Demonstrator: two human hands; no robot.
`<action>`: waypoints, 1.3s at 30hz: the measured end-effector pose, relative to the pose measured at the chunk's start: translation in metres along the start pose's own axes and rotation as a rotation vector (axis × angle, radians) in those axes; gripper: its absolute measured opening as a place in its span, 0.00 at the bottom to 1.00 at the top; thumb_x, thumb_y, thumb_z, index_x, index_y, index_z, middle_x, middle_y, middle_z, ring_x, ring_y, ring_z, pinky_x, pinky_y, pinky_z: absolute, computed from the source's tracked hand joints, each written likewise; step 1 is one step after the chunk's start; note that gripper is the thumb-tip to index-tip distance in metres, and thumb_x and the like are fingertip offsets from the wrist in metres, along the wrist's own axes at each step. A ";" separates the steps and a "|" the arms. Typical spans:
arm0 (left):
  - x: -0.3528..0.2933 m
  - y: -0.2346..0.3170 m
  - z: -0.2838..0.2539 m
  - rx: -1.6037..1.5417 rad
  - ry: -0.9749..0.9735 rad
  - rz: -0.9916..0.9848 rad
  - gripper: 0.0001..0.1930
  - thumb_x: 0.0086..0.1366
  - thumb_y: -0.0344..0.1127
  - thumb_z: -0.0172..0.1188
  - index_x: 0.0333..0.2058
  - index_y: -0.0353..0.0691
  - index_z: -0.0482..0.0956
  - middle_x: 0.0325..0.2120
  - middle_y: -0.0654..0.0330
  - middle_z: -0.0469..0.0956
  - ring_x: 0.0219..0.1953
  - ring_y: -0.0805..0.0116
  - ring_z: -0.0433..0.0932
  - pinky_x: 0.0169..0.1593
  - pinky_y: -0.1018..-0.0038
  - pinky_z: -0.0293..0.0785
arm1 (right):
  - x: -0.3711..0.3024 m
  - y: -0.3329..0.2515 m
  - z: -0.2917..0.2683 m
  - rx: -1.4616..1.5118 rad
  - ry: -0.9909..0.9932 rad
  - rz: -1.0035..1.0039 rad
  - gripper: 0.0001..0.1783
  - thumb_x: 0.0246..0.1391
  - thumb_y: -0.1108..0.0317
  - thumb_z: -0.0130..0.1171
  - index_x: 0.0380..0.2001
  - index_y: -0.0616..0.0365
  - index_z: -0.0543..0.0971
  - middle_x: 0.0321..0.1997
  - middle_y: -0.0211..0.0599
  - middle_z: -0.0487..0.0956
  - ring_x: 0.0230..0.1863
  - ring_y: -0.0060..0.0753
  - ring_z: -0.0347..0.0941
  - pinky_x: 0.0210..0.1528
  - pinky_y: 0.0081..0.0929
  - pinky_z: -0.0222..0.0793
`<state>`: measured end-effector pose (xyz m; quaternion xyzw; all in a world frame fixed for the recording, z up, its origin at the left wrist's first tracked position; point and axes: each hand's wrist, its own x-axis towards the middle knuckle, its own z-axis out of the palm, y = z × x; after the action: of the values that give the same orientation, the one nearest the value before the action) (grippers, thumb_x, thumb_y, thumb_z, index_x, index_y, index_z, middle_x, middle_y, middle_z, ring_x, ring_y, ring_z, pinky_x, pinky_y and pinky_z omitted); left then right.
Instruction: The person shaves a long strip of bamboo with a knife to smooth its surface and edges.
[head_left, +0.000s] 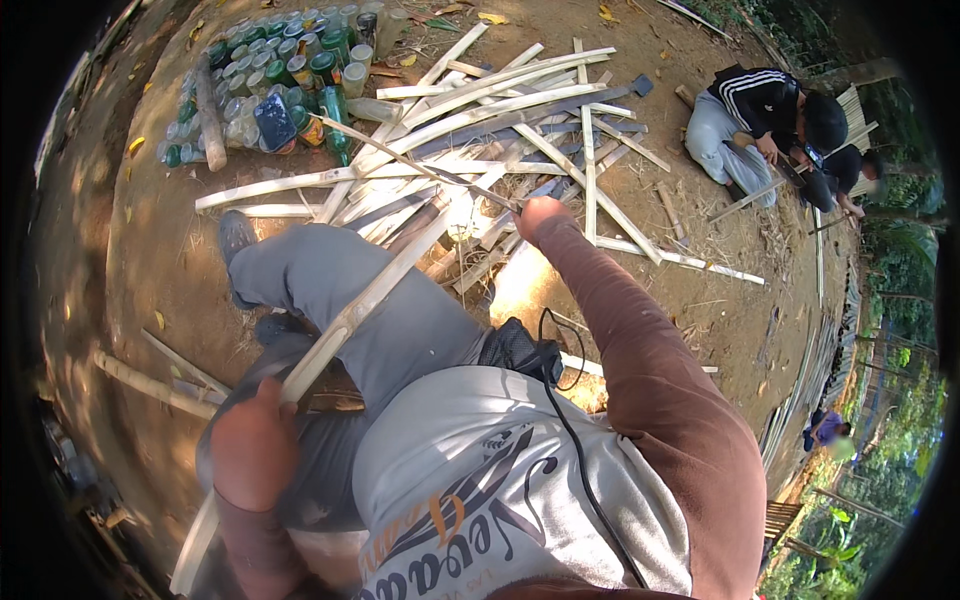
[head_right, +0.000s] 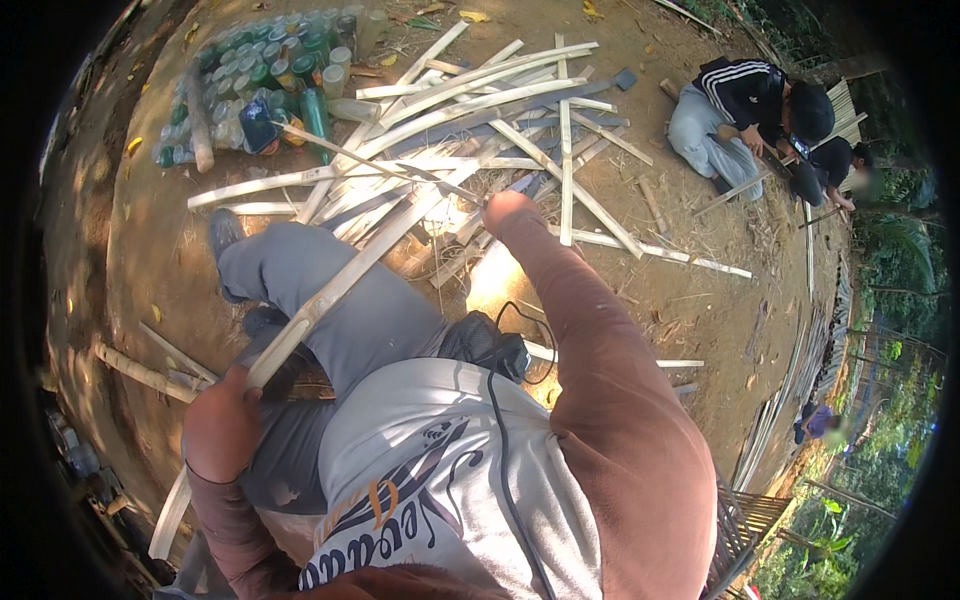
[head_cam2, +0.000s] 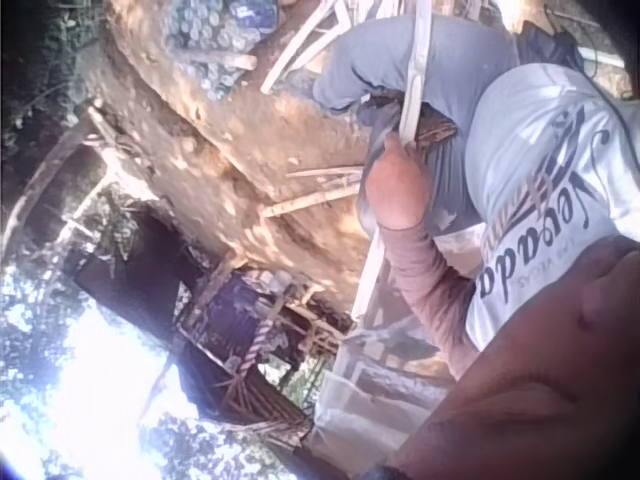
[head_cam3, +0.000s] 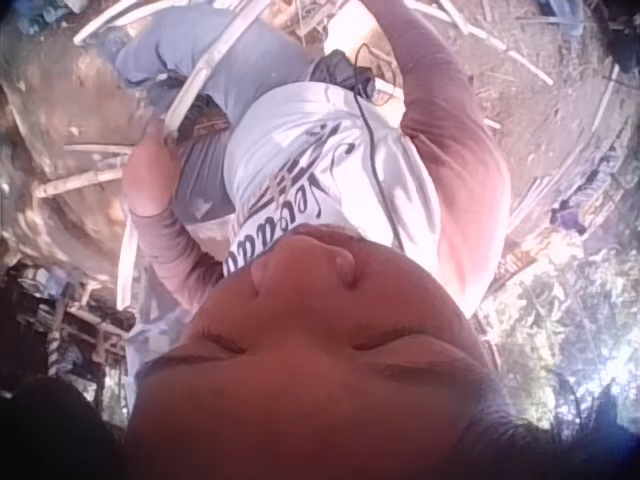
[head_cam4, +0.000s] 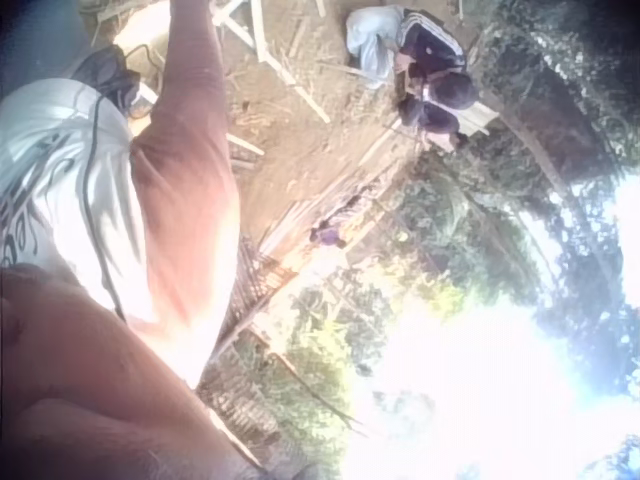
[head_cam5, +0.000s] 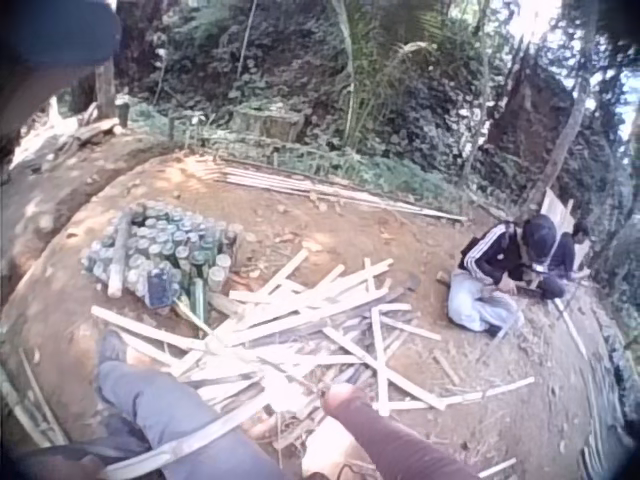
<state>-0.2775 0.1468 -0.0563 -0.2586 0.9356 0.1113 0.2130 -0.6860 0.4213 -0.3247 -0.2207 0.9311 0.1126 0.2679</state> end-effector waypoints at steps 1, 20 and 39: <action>0.002 0.003 0.000 -0.006 0.020 0.003 0.10 0.65 0.35 0.66 0.41 0.40 0.76 0.26 0.44 0.80 0.33 0.38 0.81 0.36 0.47 0.75 | -0.014 -0.012 -0.005 0.004 0.036 -0.017 0.23 0.67 0.45 0.57 0.47 0.52 0.87 0.49 0.46 0.87 0.52 0.50 0.84 0.57 0.45 0.79; -0.031 -0.015 -0.032 0.088 -0.001 -0.014 0.09 0.63 0.33 0.66 0.36 0.41 0.74 0.25 0.46 0.79 0.32 0.38 0.80 0.35 0.47 0.74 | 0.021 0.028 0.012 -0.035 -0.013 0.078 0.19 0.64 0.55 0.58 0.50 0.52 0.87 0.51 0.46 0.87 0.54 0.50 0.85 0.57 0.43 0.80; -0.023 -0.023 -0.017 -0.126 -0.025 -0.041 0.13 0.64 0.40 0.69 0.40 0.40 0.77 0.28 0.42 0.79 0.35 0.35 0.79 0.37 0.47 0.72 | 0.004 0.077 0.100 1.368 -0.103 0.603 0.19 0.62 0.53 0.63 0.28 0.59 0.79 0.20 0.40 0.78 0.19 0.37 0.75 0.23 0.39 0.68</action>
<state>-0.2535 0.1323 -0.0333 -0.2893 0.9184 0.1687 0.2105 -0.6798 0.5201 -0.4030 0.2654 0.7996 -0.4129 0.3462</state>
